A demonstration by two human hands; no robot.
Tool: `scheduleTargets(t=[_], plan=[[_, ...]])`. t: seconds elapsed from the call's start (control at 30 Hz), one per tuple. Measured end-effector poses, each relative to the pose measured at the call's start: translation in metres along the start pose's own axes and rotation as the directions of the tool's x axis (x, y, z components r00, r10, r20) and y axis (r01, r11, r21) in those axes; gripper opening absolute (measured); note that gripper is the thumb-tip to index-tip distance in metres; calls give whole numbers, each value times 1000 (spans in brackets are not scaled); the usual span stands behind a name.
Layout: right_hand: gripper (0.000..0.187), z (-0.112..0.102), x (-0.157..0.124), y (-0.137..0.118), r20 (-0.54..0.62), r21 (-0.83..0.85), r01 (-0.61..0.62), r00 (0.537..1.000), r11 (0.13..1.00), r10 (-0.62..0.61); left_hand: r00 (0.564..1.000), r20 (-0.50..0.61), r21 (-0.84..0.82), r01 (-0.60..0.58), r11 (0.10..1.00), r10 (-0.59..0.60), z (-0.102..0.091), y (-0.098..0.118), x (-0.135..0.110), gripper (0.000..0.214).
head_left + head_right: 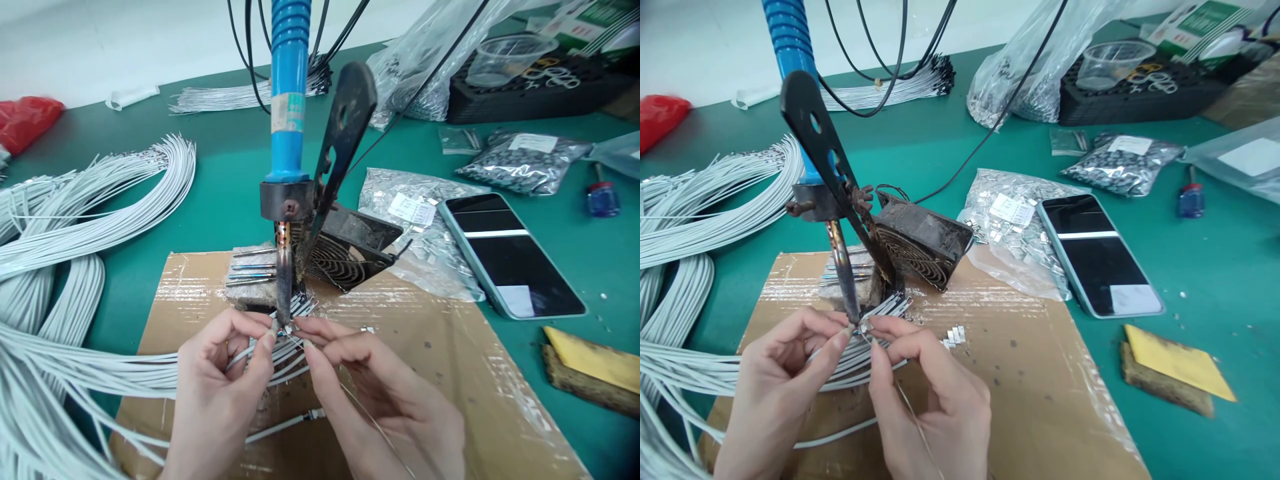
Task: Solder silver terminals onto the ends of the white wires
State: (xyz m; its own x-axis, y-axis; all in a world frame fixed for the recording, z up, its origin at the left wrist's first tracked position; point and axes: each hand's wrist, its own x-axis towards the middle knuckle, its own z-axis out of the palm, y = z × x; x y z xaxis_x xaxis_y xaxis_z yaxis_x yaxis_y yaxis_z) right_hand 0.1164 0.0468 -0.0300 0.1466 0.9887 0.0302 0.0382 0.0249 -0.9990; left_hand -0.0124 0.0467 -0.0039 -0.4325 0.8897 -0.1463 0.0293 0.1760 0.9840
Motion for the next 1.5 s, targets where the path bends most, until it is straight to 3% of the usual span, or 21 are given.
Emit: scheduleTargets(t=[0.17,0.3,0.63,0.87,1.07,1.37,1.5], plan=[[18,-1,-1,0,-8,-47,10,1000,999,-10,991,125,77,-48,996,38,-11,-5,6,16],[17,-1,0,-1,-3,-63,9,1000,998,-9,991,124,74,-54,996,44,-10,-5,6,16],[17,-1,0,-5,-5,-38,0,1000,999,-1,1000,-30,19,10,1000,-10,1,2,-3,12],[16,-1,0,-3,2,-24,19,1000,1000,-19,995,87,83,-58,995,51,-6,-1,3,14],[15,2,1,-3,-36,0,95,995,995,-95,1000,-19,-4,-12,1000,12,2,1,-3,12],[18,0,-1,-7,4,-55,75,997,996,-75,1000,-15,23,24,999,-24,1,1,-3,12],[18,-2,-2,-5,-4,-79,57,998,995,-58,995,96,51,1,999,-6,-8,-6,0,13]])
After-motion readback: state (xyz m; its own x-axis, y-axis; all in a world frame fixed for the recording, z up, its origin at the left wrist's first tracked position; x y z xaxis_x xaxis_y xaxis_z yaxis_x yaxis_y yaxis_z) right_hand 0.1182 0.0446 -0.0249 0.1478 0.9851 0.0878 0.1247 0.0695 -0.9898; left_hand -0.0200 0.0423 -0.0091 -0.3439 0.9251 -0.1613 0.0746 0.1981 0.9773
